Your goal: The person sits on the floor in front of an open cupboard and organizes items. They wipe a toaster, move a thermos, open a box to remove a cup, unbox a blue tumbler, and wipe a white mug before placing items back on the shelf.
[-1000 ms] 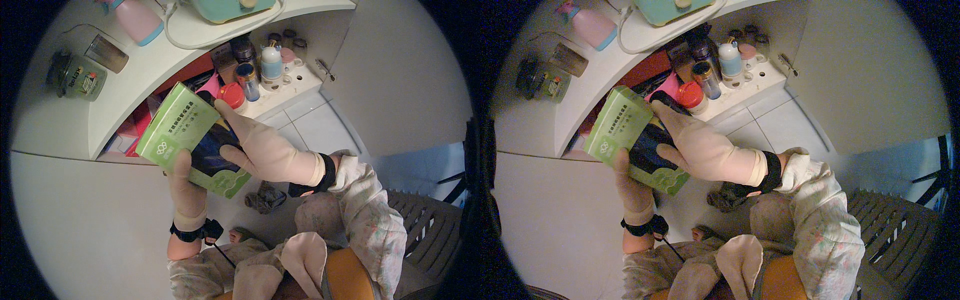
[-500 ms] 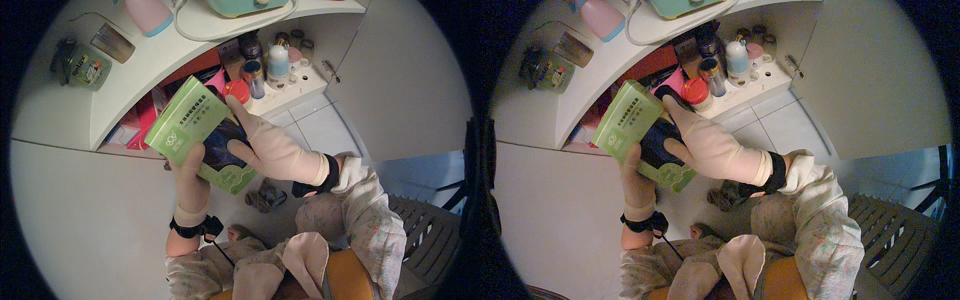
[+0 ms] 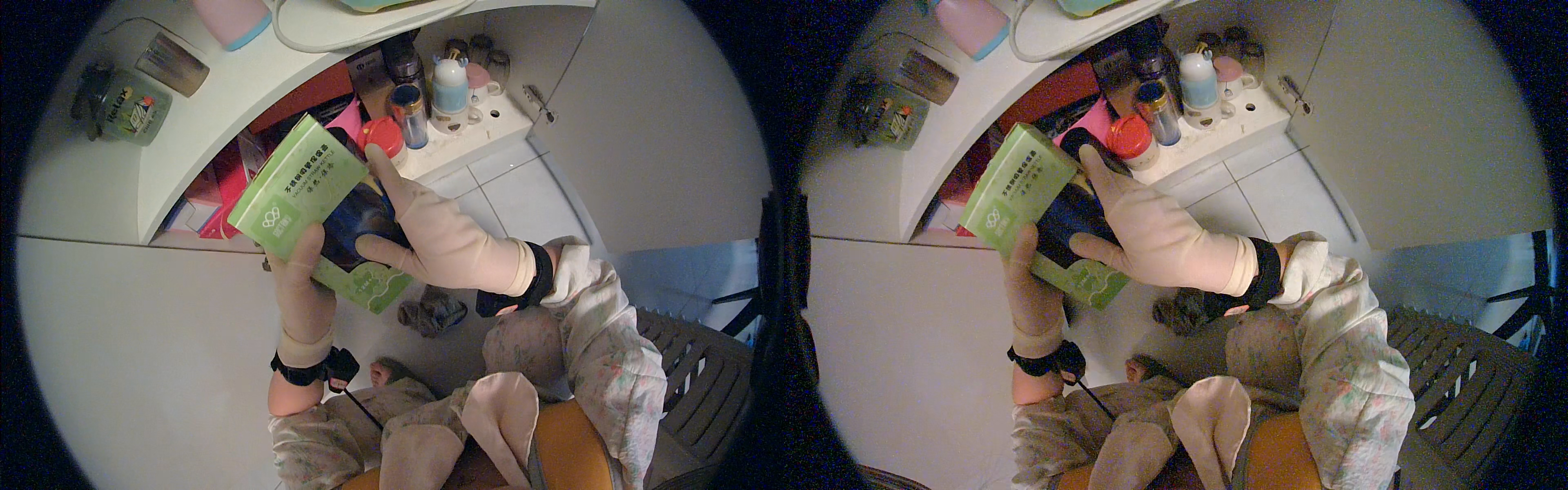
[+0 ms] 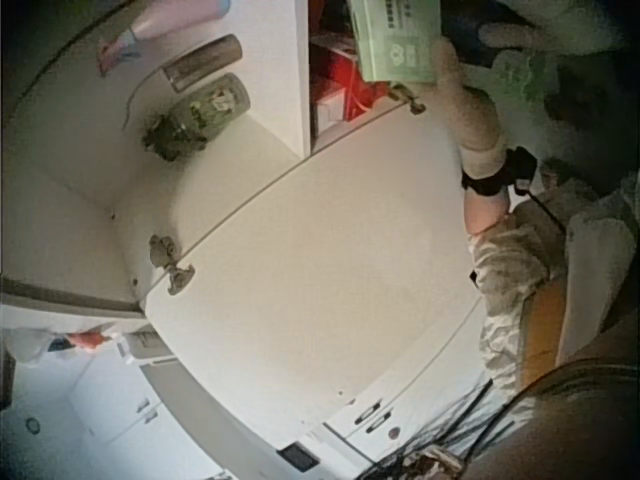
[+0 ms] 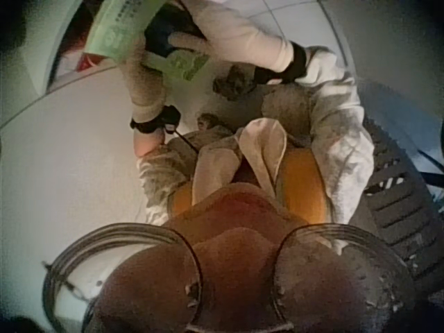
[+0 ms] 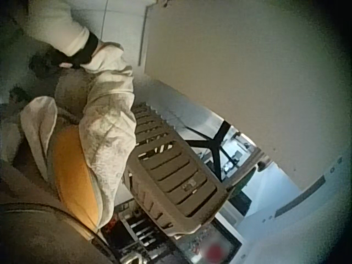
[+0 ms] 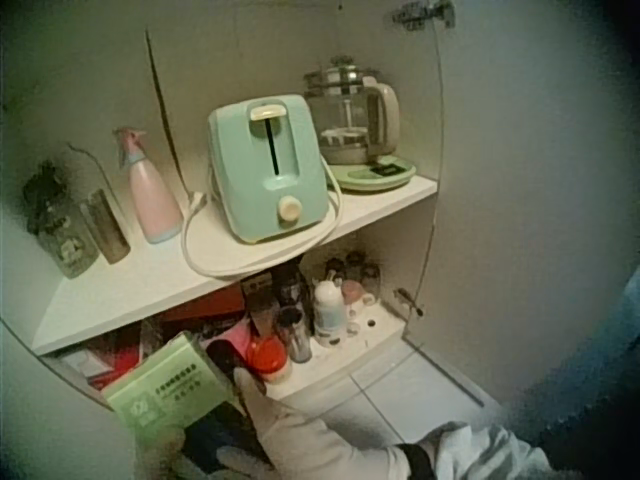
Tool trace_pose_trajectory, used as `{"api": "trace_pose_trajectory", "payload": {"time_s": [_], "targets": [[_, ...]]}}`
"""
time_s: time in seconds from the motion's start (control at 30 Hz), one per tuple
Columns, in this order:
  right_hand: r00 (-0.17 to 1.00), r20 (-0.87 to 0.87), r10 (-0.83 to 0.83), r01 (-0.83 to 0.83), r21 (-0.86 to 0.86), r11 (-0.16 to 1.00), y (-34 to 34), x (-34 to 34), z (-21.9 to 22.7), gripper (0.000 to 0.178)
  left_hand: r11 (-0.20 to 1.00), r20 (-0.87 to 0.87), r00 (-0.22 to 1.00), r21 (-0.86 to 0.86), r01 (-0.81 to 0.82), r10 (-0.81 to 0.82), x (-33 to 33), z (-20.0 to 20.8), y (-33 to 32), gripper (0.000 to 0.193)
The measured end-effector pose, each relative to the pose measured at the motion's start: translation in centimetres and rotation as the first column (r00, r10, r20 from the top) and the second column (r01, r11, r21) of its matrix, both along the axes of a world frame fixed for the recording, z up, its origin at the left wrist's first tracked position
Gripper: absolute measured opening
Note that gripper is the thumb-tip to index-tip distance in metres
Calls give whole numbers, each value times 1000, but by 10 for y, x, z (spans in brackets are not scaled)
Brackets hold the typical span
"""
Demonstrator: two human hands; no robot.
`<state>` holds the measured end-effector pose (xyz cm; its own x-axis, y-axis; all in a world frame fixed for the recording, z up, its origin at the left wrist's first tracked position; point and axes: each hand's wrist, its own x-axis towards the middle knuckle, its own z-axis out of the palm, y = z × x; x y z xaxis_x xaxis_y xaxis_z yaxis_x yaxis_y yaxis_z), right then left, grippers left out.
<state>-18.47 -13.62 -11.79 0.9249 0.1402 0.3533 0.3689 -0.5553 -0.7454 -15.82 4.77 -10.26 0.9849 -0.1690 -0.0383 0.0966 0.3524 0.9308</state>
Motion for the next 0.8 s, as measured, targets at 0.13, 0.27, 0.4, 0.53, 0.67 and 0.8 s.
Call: {"api": "trace_pose_trajectory", "payload": {"time_s": [0.13, 0.27, 0.4, 0.53, 0.67, 0.8], "targets": [[1000, 5, -3, 3, 1, 1000, 0, -1, -2, 98, 1000, -1, 1000, 7, -2, 2, -1, 1, -1, 50], [999, -39, 28, -27, 20, 999, 0, 0, -4, 98, 999, -34, 999, 6, -35, 36, 0, 0, 0, 51], [996, 75, 46, -50, 53, 997, -1, 3, -6, 94, 993, 59, 998, 114, -9, 2, 4, -2, 6, 52], [992, 129, 16, -32, 123, 992, -7, 4, -9, 87, 984, 107, 993, 164, -73, 56, 6, -7, 19, 51], [995, 96, -39, 19, 198, 980, -20, 9, -13, 77, 985, 84, 988, 108, -137, 128, 5, -15, 39, 54], [980, 133, -145, 92, 345, 934, -52, 18, -19, 64, 965, 98, 978, 172, -197, 182, 4, -32, 61, 54]]}}
